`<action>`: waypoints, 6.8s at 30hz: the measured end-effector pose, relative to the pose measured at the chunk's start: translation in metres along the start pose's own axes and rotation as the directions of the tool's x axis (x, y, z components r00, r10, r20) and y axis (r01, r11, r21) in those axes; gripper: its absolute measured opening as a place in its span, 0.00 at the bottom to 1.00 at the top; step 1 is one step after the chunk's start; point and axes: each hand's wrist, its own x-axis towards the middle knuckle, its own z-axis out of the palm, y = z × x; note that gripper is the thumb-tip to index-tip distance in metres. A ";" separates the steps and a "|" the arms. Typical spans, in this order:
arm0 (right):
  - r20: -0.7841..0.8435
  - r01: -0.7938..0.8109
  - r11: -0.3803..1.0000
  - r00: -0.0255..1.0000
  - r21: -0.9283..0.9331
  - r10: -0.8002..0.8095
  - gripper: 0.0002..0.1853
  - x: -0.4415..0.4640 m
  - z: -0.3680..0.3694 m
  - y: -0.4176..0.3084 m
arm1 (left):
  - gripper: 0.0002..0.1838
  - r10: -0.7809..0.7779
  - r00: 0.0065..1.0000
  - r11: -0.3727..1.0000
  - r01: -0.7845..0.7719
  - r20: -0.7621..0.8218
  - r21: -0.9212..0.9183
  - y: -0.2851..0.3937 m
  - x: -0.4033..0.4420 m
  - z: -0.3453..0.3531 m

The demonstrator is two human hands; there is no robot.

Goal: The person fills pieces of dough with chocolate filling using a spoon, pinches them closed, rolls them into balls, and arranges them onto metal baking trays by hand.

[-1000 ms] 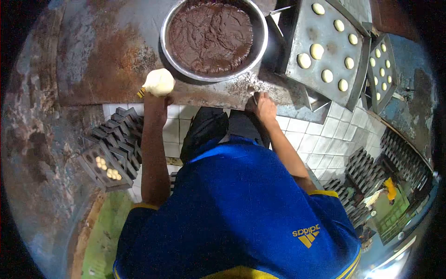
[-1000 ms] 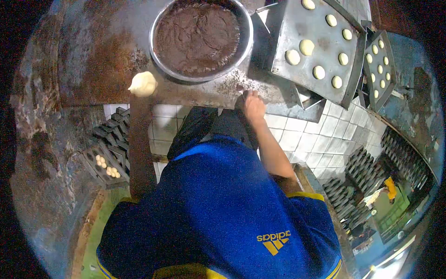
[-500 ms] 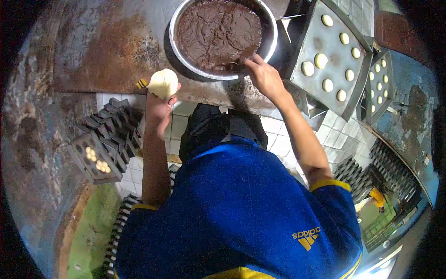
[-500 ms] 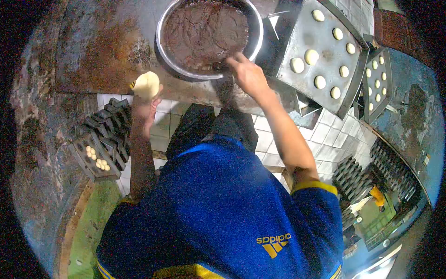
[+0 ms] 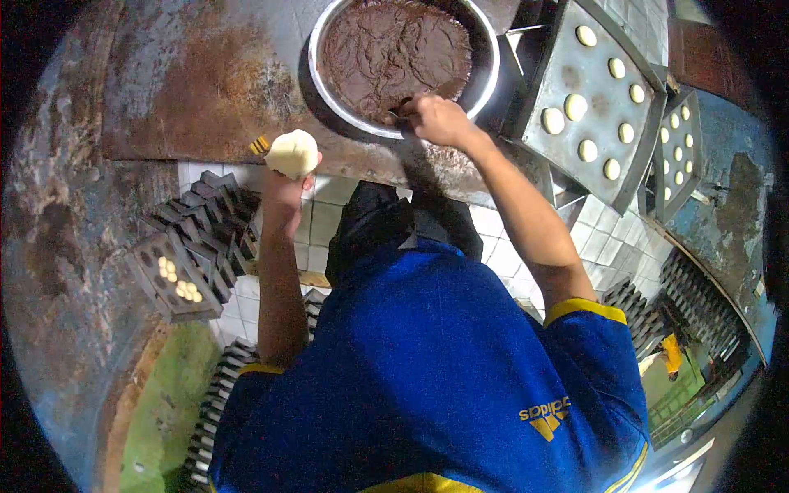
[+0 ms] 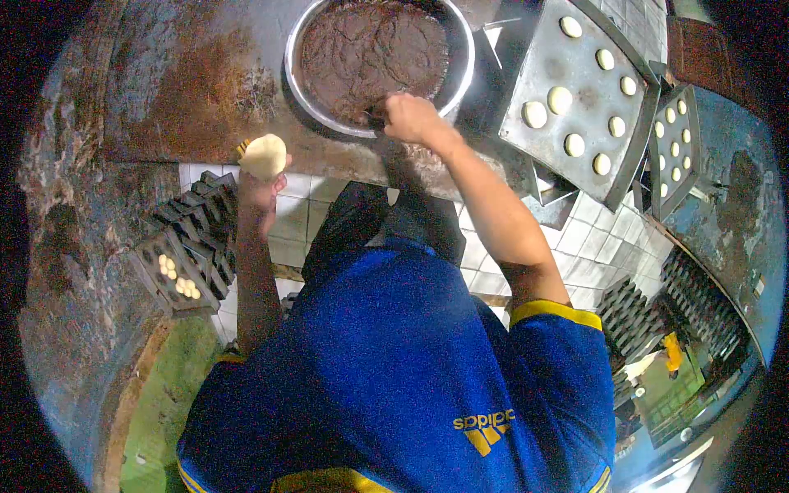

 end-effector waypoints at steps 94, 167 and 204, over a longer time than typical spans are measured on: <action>-0.231 0.393 -0.534 0.910 0.749 0.345 0.22 -0.179 -0.134 -0.053 | 0.17 0.461 0.789 0.862 -0.506 0.405 0.005 0.167 -0.046 0.282; -0.468 0.288 0.442 0.798 0.850 0.381 0.15 -0.196 -0.140 0.113 | 0.28 0.312 0.940 0.950 -0.313 0.134 -0.012 0.059 0.002 0.424; -0.367 -0.332 0.929 0.854 0.161 0.369 0.18 -0.171 0.185 0.028 | 0.21 0.005 0.996 0.994 -0.015 0.090 0.108 0.038 0.054 0.059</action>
